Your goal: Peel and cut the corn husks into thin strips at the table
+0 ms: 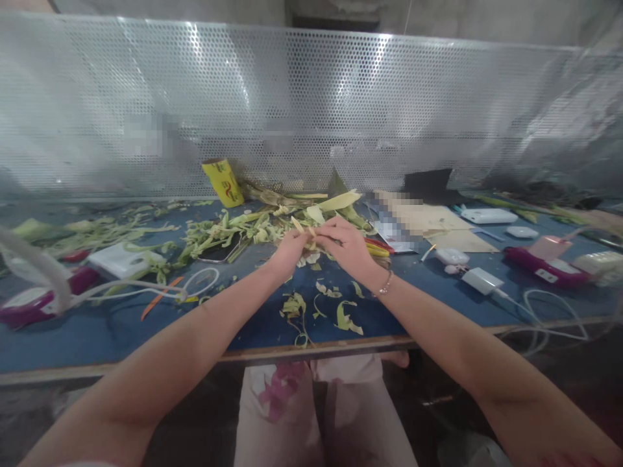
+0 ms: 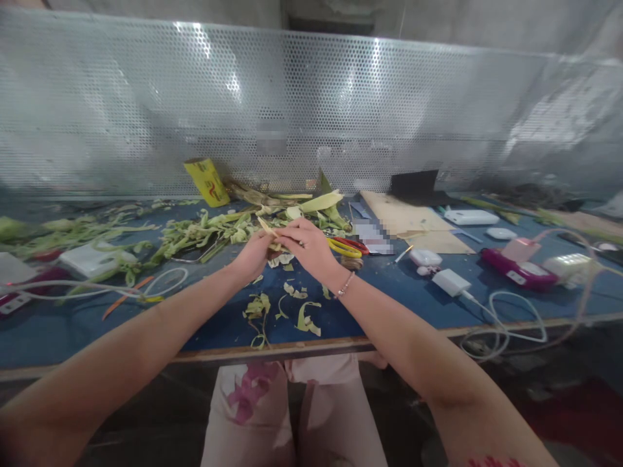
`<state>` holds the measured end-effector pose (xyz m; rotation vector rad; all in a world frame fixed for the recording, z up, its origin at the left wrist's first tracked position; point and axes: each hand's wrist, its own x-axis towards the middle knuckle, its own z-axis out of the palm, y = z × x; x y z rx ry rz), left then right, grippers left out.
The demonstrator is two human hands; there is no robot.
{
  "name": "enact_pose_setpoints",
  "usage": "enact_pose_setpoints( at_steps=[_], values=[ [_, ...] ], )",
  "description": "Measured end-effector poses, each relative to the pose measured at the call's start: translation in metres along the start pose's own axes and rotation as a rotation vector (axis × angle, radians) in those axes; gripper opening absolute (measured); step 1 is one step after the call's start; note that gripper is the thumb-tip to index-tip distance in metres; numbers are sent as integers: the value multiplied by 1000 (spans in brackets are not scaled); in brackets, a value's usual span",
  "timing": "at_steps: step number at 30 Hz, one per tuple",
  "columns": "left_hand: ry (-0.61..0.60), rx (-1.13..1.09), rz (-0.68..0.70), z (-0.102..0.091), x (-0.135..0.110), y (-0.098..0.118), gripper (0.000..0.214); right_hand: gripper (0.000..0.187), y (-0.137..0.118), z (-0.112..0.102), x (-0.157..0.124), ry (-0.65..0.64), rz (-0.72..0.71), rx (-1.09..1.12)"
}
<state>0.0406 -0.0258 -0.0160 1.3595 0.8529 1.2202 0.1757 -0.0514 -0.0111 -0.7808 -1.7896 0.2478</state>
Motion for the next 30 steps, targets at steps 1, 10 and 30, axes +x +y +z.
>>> enact_pose_setpoints(
  at_steps=[1, 10, 30],
  values=[
    [2, 17, -3, 0, 0, -1, 17, 13, 0, 0, 0, -10, 27, 12],
    [4, 61, 52, 0, -1, -2, 18, 14, 7, 3, 3, -18, 160, 24],
    [27, 54, -53, 6, -7, 6, 33, 44, 13, 5, 3, -60, 296, 254]
  ],
)
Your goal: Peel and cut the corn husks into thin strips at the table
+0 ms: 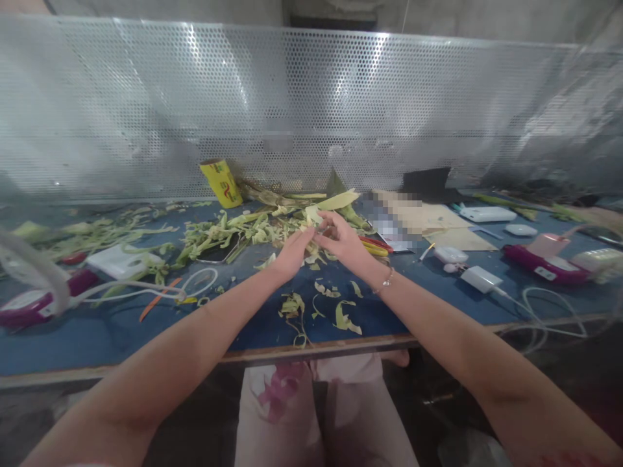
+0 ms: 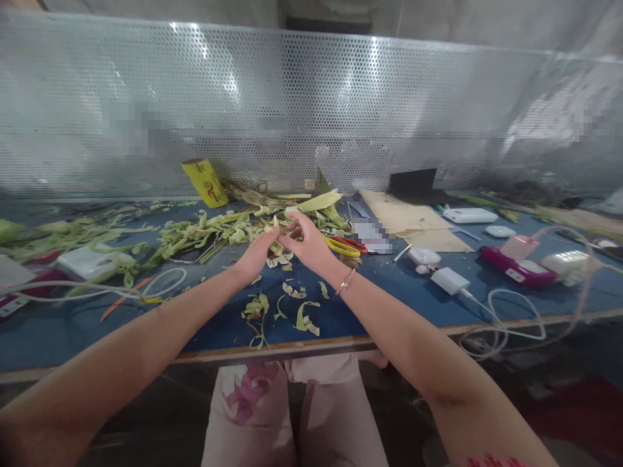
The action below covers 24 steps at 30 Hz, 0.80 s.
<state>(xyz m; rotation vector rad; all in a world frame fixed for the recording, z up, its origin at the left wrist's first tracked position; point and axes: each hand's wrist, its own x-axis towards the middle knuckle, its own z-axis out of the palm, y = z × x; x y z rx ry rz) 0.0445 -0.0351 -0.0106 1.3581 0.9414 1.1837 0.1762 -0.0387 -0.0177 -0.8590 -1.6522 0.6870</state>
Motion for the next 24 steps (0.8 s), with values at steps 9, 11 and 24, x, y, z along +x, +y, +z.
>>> enact_pose_setpoints(
  at_steps=[9, 11, 24],
  values=[
    [-129, -62, 45, 0, 0, -2, 42, 20, -12, 1, -3, 34, 23, 90],
    [-144, -65, 55, -1, 1, -4, 46, 21, -13, 2, -3, 23, 41, 165],
    [-187, -209, -20, -3, 3, -5, 34, 13, -15, -3, -4, 103, -127, -22]
  ],
)
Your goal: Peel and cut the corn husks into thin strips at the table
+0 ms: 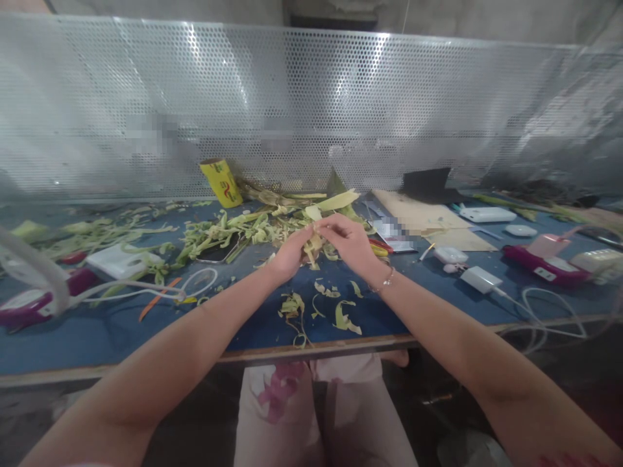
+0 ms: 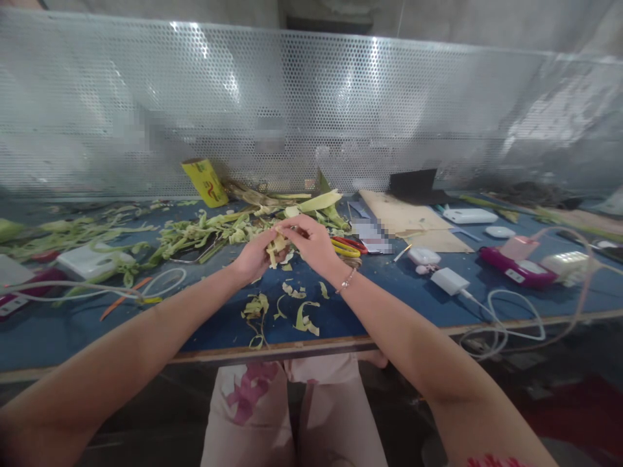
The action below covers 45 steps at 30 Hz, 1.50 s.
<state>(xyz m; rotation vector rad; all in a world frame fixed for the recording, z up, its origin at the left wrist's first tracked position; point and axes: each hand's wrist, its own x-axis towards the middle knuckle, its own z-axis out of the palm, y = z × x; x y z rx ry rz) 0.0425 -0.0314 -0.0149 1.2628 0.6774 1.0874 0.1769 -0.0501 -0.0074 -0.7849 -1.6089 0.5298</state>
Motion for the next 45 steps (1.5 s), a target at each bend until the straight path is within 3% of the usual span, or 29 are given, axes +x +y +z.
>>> enact_pose_setpoints(
  at_steps=[5, 13, 17, 24, 45],
  values=[
    [42, 7, -33, 1, 3, 4, 21, 20, 4, -2, -2, -83, -303, -229],
    [89, -54, -82, 1, 2, 4, 19, 35, 12, -5, -1, -168, -447, -391],
    [101, -102, -101, -1, 2, 6, 12, 35, 12, -7, 0, -125, -435, -408],
    [-80, -146, 38, -3, 3, 5, 7, 32, 18, -10, 4, -21, -363, -439],
    [17, -223, 60, -2, 5, -1, 3, 34, 17, -9, 4, -84, -269, -331]
  ],
)
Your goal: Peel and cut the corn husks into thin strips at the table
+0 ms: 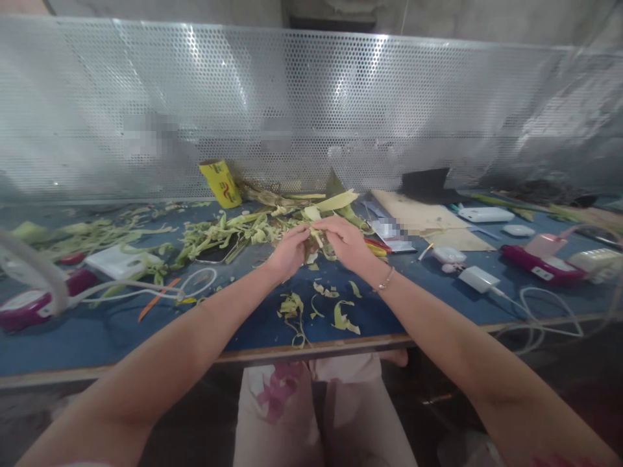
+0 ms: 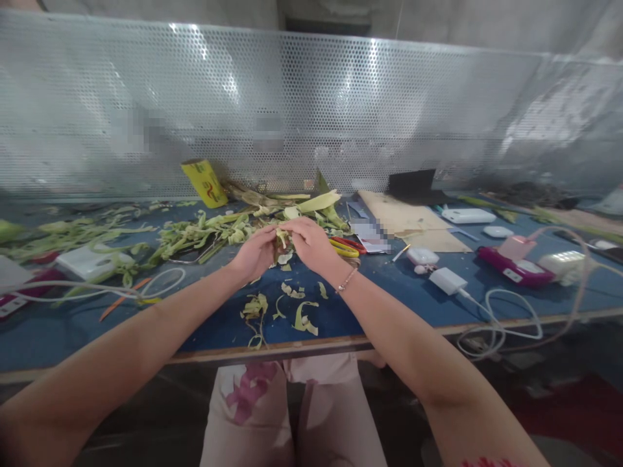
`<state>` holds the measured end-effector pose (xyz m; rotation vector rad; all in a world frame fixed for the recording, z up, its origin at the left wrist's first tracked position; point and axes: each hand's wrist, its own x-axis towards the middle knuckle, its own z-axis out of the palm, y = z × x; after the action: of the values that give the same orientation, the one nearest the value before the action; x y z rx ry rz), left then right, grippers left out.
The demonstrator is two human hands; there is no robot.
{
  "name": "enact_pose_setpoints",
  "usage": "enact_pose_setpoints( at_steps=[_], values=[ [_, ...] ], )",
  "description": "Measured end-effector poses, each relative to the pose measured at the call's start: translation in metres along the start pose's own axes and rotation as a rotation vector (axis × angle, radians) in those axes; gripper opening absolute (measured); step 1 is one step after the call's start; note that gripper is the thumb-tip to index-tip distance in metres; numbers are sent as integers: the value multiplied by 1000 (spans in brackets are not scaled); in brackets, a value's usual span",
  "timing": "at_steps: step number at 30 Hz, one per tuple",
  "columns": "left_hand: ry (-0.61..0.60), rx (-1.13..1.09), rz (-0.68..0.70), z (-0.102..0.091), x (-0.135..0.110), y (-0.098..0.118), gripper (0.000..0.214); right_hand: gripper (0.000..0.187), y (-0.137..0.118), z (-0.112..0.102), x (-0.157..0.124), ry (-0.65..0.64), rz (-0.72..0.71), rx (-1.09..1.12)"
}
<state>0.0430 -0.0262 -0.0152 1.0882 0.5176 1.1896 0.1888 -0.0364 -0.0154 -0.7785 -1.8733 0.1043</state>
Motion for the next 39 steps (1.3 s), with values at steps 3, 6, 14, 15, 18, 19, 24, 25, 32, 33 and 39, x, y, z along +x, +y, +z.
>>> enact_pose_setpoints(
  at_steps=[3, 6, 14, 15, 18, 19, 24, 25, 32, 33, 39],
  values=[
    [9, -14, -12, -2, 2, 0, 2, 32, -1, 3, 0, -29, 106, 24],
    [-10, -4, 16, -4, 3, 0, 7, 28, -3, 5, 0, -15, 197, 55],
    [27, 82, 90, -5, 1, 1, 22, 45, -4, 7, -1, -67, 160, 117],
    [27, 100, 94, -5, 1, 0, 24, 46, -4, 7, -1, -60, 146, 92],
    [64, 176, 122, -5, 2, 0, 25, 37, -5, 7, -1, -17, 109, 18],
    [92, 206, 132, -5, 2, 0, 23, 33, -5, 6, 0, 0, 97, 2],
    [161, 226, 144, -2, 1, 3, 19, 25, -4, 4, 1, 63, 73, -28],
    [143, 205, 125, -1, 0, 4, 21, 26, -3, 4, 1, 70, 67, -33],
    [48, 92, 31, -2, 1, 4, 21, 27, 5, 5, -1, 95, -1, -116],
    [47, 88, 30, -3, 1, 3, 21, 27, 6, 5, -1, 94, -10, -115],
    [63, 65, 11, -5, 3, 1, 19, 26, 6, 4, -1, 62, 2, -88]
  ],
)
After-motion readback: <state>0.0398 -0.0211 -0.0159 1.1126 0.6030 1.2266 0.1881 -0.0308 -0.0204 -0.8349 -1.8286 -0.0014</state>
